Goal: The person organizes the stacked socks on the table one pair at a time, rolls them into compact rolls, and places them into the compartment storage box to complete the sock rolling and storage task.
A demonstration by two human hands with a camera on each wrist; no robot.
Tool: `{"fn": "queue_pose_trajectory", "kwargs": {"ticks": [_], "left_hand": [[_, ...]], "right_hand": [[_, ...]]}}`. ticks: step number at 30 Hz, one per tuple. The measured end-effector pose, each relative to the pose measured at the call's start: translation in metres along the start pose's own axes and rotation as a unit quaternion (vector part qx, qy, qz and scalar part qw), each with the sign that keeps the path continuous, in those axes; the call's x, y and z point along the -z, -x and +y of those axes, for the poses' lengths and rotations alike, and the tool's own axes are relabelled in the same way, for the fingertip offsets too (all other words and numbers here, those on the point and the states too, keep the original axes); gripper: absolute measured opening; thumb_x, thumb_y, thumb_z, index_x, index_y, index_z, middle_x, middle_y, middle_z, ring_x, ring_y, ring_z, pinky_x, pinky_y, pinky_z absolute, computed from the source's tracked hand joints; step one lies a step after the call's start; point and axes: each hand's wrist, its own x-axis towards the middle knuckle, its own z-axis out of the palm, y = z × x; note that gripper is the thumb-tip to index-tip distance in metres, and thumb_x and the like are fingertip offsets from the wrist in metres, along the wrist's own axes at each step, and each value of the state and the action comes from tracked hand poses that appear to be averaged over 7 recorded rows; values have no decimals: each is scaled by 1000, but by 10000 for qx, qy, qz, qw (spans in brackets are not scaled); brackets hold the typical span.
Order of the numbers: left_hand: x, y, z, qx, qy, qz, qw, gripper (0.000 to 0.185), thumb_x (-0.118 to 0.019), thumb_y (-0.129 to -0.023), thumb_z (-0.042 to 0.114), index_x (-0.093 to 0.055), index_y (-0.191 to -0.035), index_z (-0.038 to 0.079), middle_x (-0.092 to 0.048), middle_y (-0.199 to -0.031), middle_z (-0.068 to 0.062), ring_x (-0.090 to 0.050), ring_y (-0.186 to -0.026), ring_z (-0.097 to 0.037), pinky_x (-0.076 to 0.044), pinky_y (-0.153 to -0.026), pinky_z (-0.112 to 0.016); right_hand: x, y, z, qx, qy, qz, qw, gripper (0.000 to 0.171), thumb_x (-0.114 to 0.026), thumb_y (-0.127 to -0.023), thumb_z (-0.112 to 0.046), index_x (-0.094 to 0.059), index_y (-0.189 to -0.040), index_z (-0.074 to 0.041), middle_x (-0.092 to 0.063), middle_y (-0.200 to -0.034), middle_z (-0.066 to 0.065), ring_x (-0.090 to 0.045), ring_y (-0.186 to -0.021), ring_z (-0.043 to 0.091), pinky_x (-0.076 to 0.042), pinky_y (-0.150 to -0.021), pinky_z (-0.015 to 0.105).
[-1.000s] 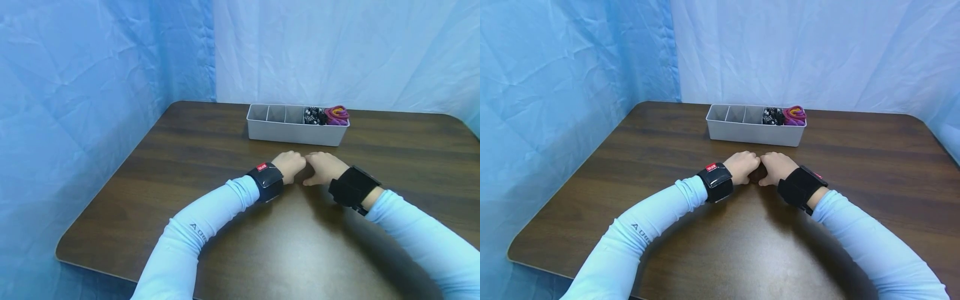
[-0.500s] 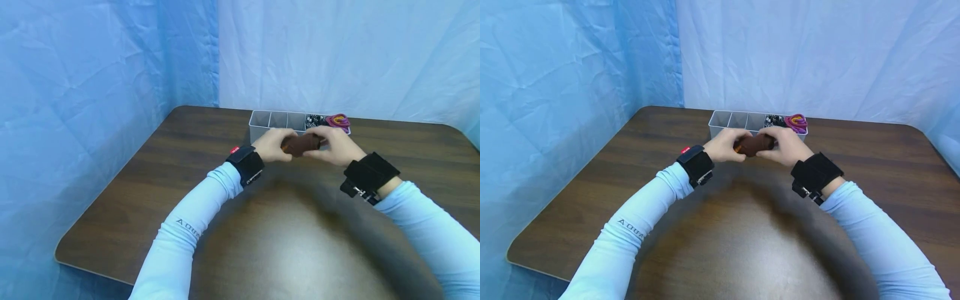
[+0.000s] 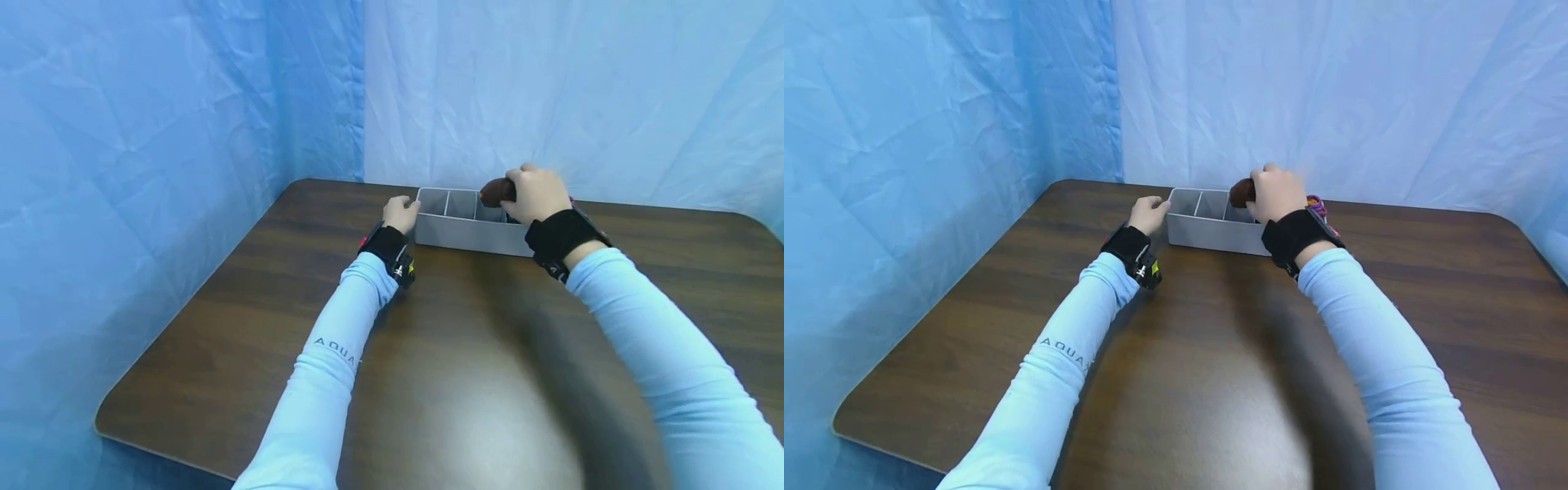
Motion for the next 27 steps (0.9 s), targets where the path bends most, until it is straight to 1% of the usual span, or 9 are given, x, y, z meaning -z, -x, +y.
{"fn": "queue_pose_trajectory", "kwargs": {"ticks": [2,3,4,10,12,15,19,22,27], "left_hand": [[-25,-31,-36,54,229,-2,9997,43,-44,-74,63,-51,-110,39,-56,-113,13,-49,-106,-10,-40,-85,-34],[-30,-36,-44,33,330,10,9994,39,-43,-74,63,-53,-106,42,-57,-108,14,-51,-103,-9,-41,-83,-34],[-29,-34,-43,58,394,-10,9992,36,-43,-75,62,-54,-103,43,-58,-106,15,-52,-101,-8,-41,-82,-33],[49,72,53,342,715,-260,9965,32,-45,-83,45,-55,-110,32,-56,-114,10,-49,-109,-8,-39,-88,-26],[62,91,68,328,742,-262,9964,34,-46,-83,45,-55,-111,30,-57,-113,9,-49,-108,-7,-40,-87,-24],[67,105,80,302,897,-512,9942,37,-46,-83,46,-53,-115,29,-55,-115,12,-47,-110,-5,-39,-87,-21],[58,111,93,162,758,-330,9964,36,-47,-85,39,-54,-115,22,-57,-113,6,-51,-106,-9,-42,-81,-23],[52,111,97,190,747,-451,9960,36,-44,-86,40,-52,-117,24,-56,-115,8,-49,-109,-8,-41,-84,-23],[45,115,106,151,559,-276,9979,34,-44,-85,41,-56,-112,25,-59,-111,6,-51,-106,-10,-41,-83,-24]], "right_hand": [[-8,-1,-2,198,207,-102,9995,34,-63,-71,-13,-57,-100,3,-54,-89,23,-54,-77,38,-44,-67,47],[-11,-1,-3,300,296,-154,9990,33,-64,-70,-11,-57,-99,3,-54,-88,23,-54,-77,38,-44,-67,47],[-14,-2,-5,383,402,-224,9982,32,-64,-70,-11,-57,-98,3,-54,-87,22,-55,-76,38,-44,-66,47],[-22,-9,-9,527,655,-647,9944,28,-62,-73,-6,-58,-99,2,-54,-91,21,-54,-82,38,-45,-68,48],[-24,-11,-10,510,678,-684,9940,24,-58,-74,-1,-59,-98,1,-55,-91,21,-54,-82,38,-45,-68,48],[-27,-11,-9,489,704,-737,9936,22,-53,-75,6,-61,-95,0,-56,-89,20,-55,-81,37,-45,-68,47],[-27,-8,-5,509,600,-974,9921,29,-50,-73,12,-63,-95,-1,-59,-91,21,-55,-83,36,-45,-69,46],[-26,-7,-1,580,413,-1069,9917,33,-51,-69,15,-64,-94,-1,-61,-92,21,-56,-83,37,-45,-71,45],[-24,-2,3,717,311,-1103,9908,35,-51,-67,17,-64,-95,0,-62,-93,20,-57,-82,36,-45,-72,43]]}}
